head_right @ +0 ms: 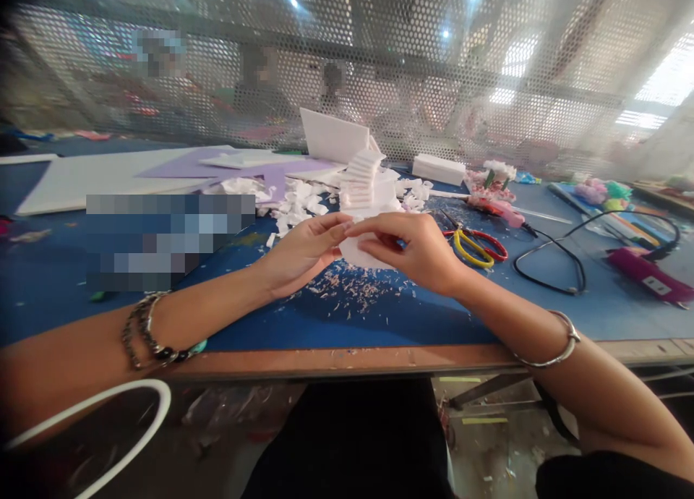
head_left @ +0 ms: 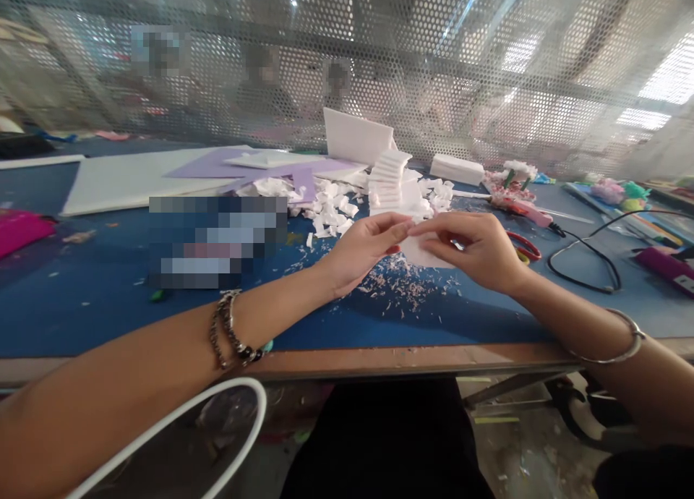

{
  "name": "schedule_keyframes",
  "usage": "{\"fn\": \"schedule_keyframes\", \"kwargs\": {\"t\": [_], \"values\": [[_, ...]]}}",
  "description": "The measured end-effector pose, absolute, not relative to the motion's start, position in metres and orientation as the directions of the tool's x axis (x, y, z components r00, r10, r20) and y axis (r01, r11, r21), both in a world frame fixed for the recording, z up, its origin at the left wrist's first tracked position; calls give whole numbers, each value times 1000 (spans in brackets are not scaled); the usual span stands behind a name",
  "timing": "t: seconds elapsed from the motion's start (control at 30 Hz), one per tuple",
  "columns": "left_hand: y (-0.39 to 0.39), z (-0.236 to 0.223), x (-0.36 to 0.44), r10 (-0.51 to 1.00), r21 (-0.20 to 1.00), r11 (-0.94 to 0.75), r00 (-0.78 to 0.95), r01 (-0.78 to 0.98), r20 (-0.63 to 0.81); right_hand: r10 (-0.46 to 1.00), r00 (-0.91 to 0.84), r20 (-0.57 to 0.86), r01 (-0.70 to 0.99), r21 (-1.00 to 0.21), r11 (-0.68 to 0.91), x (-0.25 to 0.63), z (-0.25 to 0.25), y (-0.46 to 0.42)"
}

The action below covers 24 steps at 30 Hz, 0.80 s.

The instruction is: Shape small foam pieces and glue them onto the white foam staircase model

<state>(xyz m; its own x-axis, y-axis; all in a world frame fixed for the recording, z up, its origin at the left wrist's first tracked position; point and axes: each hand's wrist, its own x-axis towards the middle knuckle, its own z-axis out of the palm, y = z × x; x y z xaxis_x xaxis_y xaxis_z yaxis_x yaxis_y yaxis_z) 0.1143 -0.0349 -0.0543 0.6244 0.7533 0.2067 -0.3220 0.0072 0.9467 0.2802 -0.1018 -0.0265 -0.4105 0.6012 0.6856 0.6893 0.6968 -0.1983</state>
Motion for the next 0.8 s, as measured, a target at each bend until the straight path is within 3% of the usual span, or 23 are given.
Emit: {"fn": "schedule_keyframes", "kwargs": {"t": [0.2, 0.4, 0.53, 0.63, 0.8], "values": [[-36, -53, 113, 745, 956, 9, 640, -295, 190, 584, -440, 682, 711, -133, 690, 281, -23, -105], [-35, -54, 112, 715, 965, -4, 674, -261, 185, 279, -567, 775, 671, 237, 703, 287, -28, -103], [-35, -54, 112, 689, 965, 22, 703, -263, 176, 260, -627, 735, 676, 347, 649, 291, -29, -106], [-36, -53, 112, 672, 962, 34, 719, -271, 179, 275, -617, 737, 677, 321, 662, 289, -28, -107], [-39, -50, 112, 695, 958, 38, 696, -283, 178, 451, -481, 752, 678, -6, 735, 280, -26, -105]]}}
